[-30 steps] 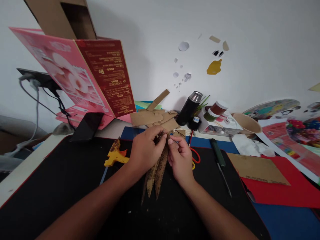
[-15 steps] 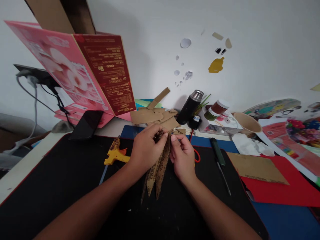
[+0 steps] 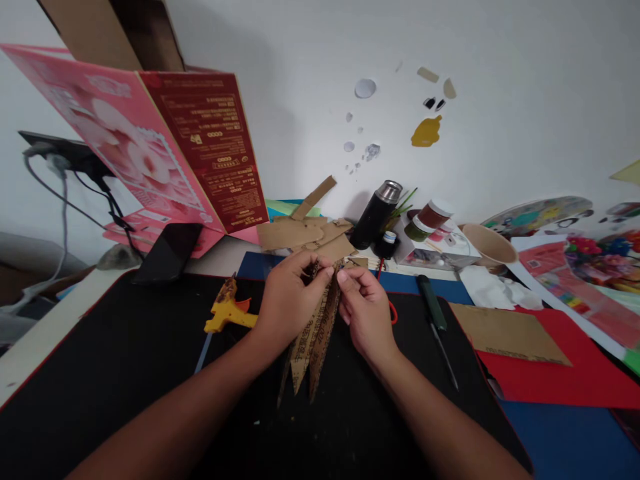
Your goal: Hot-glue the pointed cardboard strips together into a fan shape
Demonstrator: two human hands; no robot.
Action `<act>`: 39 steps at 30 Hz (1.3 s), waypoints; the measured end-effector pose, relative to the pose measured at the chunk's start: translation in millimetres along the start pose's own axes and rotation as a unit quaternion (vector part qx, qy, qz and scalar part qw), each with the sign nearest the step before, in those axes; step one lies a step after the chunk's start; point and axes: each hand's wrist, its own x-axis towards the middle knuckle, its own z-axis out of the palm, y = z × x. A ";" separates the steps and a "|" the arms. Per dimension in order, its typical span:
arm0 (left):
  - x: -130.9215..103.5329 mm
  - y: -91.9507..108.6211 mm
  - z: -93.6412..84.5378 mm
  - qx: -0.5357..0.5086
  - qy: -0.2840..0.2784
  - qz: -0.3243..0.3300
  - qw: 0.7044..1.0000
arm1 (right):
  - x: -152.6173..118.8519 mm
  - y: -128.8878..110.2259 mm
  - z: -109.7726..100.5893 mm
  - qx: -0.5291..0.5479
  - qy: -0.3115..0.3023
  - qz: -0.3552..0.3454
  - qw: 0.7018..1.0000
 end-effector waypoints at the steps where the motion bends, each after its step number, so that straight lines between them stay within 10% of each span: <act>1: -0.1 -0.2 0.3 -0.003 0.002 -0.001 1.000 | -0.1 -0.3 0.1 0.000 0.000 0.000 1.000; 39: -2.6 -3.6 4.8 -0.020 0.017 0.009 1.000 | -4.8 6.5 6.7 0.059 0.022 -0.017 0.998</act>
